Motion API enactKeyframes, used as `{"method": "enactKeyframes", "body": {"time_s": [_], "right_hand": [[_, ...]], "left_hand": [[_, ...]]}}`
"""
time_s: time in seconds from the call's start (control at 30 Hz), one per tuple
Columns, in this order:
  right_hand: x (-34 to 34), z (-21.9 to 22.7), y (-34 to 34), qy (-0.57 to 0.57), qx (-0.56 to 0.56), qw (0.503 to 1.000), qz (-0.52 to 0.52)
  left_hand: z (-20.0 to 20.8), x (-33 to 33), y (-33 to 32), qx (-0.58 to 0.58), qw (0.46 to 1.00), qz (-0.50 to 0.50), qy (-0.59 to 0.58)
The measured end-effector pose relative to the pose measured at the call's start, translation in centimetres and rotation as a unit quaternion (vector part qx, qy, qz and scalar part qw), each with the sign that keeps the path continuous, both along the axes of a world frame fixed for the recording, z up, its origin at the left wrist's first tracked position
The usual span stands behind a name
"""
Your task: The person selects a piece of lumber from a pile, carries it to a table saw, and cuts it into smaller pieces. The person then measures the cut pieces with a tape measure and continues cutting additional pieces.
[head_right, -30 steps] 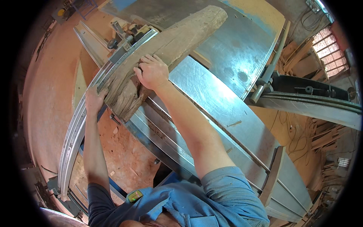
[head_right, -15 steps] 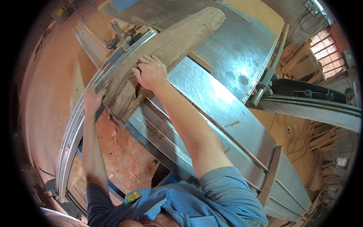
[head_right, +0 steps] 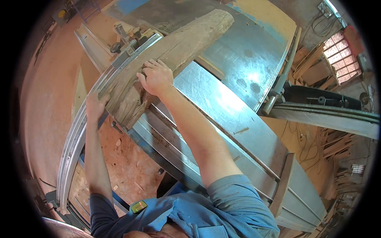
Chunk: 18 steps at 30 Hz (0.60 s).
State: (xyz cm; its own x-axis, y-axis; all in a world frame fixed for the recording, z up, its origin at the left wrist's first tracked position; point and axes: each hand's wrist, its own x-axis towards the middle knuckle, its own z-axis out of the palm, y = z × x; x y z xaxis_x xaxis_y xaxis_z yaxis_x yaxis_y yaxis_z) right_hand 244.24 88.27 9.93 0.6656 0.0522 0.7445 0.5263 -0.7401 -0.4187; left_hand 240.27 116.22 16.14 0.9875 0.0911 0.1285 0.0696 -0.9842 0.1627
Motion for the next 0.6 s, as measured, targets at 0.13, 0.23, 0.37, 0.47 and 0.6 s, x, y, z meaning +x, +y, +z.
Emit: {"method": "enactKeyframes", "body": {"time_s": [0.13,0.23,0.37,0.47,0.6], "right_hand": [[-0.1,0.2,0.0,0.029,0.010,0.999,0.023],[-0.2,0.3,-0.1,0.049,0.011,0.998,0.032],[-0.2,0.3,0.0,0.032,0.011,0.999,0.020],[-0.3,0.2,0.1,0.045,0.008,0.999,0.018],[-0.2,0.0,0.1,0.034,0.017,0.999,0.017]], "left_hand": [[0.4,0.2,0.0,0.000,0.999,0.015,0.033],[0.0,0.3,0.3,0.001,1.000,0.003,0.025],[-0.3,0.4,0.8,-0.001,0.999,0.000,0.037],[-0.4,0.4,0.9,0.004,0.999,-0.006,0.032],[-0.4,0.4,0.9,-0.007,0.999,-0.007,0.032]]}}
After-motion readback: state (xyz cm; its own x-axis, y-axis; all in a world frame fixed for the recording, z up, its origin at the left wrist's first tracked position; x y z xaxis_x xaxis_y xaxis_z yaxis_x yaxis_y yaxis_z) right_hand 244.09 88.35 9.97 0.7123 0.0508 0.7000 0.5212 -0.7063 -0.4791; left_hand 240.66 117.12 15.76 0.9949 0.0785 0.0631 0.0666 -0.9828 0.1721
